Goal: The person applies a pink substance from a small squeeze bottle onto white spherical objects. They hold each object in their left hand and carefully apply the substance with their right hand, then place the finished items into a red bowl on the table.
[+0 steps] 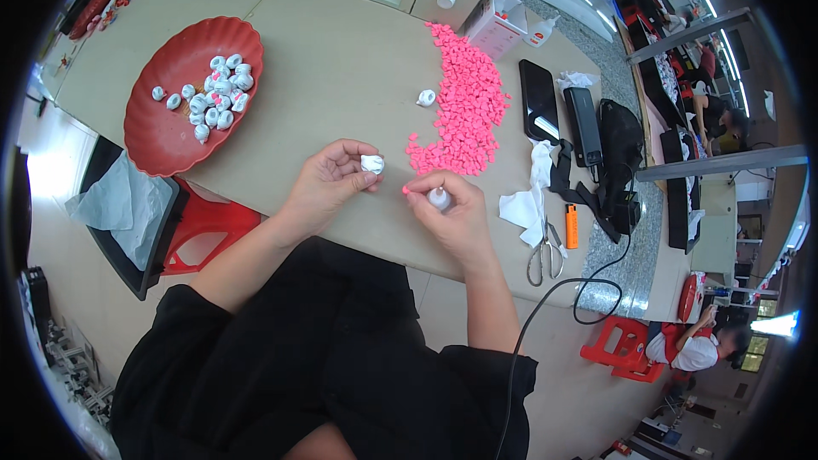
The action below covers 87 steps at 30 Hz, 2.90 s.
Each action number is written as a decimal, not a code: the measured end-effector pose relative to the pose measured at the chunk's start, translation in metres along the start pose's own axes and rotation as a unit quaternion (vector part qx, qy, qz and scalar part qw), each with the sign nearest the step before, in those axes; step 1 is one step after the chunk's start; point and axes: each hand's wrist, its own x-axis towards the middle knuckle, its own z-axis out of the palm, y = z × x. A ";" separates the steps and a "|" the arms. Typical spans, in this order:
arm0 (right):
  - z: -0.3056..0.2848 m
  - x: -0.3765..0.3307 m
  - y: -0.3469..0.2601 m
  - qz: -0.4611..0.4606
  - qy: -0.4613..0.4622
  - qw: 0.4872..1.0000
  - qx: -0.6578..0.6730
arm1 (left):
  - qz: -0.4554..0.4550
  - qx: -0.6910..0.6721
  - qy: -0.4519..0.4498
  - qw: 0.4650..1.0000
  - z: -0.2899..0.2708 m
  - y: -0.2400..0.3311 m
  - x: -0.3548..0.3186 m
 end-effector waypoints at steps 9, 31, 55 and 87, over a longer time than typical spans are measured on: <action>0.040 -0.010 0.005 0.064 0.144 0.977 0.144 | -0.008 0.038 -0.052 0.998 0.005 -0.002 -0.001; 0.043 -0.005 0.010 0.100 0.145 0.981 0.078 | -0.041 0.092 -0.077 0.992 0.004 0.002 -0.003; 0.050 -0.006 0.019 -0.071 0.165 0.982 -0.058 | -0.078 0.034 -0.006 0.996 0.007 0.002 0.004; 0.042 -0.001 0.017 0.108 0.167 0.974 0.107 | -0.063 0.107 -0.038 0.992 0.008 0.002 0.002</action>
